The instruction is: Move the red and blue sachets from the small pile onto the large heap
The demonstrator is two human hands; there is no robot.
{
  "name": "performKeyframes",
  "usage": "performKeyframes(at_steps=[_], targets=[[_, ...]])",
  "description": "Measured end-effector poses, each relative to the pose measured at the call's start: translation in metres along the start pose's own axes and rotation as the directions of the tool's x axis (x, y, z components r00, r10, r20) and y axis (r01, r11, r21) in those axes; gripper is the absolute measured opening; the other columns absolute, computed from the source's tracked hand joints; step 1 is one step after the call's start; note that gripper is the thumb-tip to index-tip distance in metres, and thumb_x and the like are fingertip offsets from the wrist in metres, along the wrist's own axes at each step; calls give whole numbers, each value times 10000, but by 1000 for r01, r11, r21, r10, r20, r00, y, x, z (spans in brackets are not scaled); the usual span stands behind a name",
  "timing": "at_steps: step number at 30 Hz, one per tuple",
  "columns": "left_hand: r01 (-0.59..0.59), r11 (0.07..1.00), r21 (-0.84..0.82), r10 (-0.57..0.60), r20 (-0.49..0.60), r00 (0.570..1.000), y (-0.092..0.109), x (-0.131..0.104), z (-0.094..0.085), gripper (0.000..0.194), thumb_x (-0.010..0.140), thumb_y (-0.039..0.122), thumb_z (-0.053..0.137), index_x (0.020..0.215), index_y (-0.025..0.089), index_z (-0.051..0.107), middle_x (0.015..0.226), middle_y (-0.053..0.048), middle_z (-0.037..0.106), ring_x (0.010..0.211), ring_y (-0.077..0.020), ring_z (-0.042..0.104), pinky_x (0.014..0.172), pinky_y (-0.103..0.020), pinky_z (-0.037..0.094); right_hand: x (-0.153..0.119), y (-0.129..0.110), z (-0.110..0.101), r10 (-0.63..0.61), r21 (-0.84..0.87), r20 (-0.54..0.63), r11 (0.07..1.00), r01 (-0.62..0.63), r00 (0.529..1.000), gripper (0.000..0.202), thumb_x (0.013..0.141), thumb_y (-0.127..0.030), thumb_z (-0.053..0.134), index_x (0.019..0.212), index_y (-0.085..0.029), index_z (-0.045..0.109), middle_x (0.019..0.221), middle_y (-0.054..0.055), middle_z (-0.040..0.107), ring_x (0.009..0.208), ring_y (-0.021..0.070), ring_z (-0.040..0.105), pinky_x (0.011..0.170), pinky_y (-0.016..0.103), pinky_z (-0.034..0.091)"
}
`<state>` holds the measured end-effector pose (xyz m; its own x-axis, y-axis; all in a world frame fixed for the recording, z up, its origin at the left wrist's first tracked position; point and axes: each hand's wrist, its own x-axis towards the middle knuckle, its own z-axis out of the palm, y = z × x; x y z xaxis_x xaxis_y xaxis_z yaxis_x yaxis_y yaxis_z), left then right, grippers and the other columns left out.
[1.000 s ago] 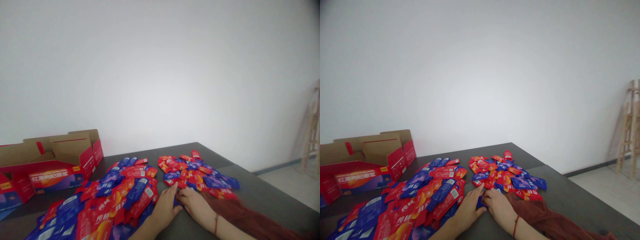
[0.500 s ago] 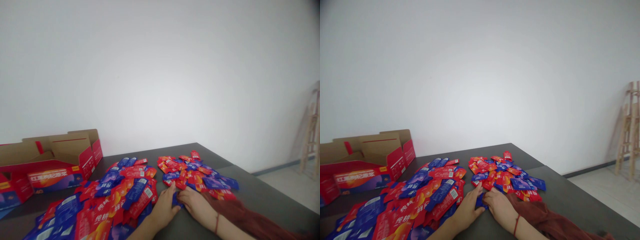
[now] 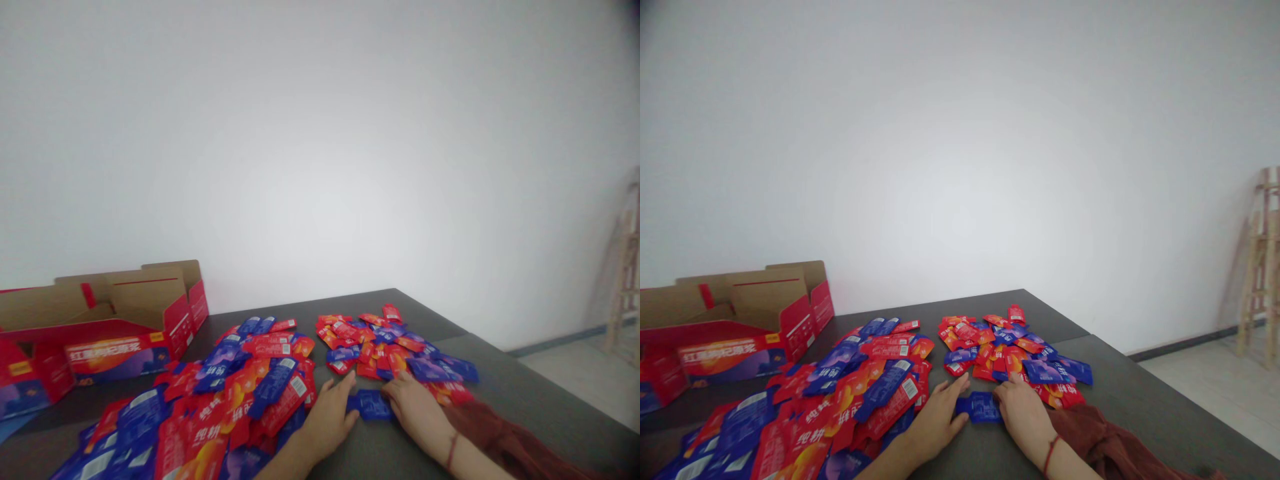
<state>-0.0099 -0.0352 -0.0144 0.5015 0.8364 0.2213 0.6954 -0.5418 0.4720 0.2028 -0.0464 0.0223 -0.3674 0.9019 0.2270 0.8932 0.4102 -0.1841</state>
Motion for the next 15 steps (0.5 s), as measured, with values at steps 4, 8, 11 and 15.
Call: performKeyframes(at_steps=[4, 8, 11, 15], targets=[[-87, 996, 21, 88, -21, 996, -1, -3, 7, 758, 772, 196, 536, 1453, 227, 204, 1388, -59, 490, 1292, -206, 417, 1136, -455, 216, -7, -7, 5, -156, 128, 9, 980, 154, 988, 367, 890, -106, 359, 938, -199, 711, 929, 61, 697, 906, 208, 553, 818, 299, 406], [-101, 994, 32, 102, -22, 995, -1, -3, 10, 744, 786, 200, 563, 1440, 227, 208, 1336, -46, 542, 1273, -196, 439, 1126, -447, 253, -5, -17, 11, -284, 166, -27, 944, 284, 958, 322, 888, -126, 395, 968, -207, 697, 999, 51, 694, 930, 208, 524, 845, 302, 392], [-92, 994, 62, 92, -5, 996, 2, -3, 6, 684, 818, 179, 526, 1431, 215, 226, 1295, -46, 578, 1256, -187, 460, 1123, -455, 256, -3, -16, 9, -217, 84, -9, 973, 217, 976, 316, 864, -97, 414, 954, -196, 700, 975, 61, 701, 917, 219, 537, 839, 311, 396], [-80, 990, 114, 83, -22, 996, 9, -6, 0, 635, 825, 211, 541, 1408, 197, 289, 1253, -44, 607, 1225, -189, 486, 1129, -455, 241, -5, 0, 0, -48, -39, 18, 998, 48, 999, 344, 825, -29, 395, 858, -162, 710, 891, 101, 704, 908, 244, 573, 829, 330, 408]])
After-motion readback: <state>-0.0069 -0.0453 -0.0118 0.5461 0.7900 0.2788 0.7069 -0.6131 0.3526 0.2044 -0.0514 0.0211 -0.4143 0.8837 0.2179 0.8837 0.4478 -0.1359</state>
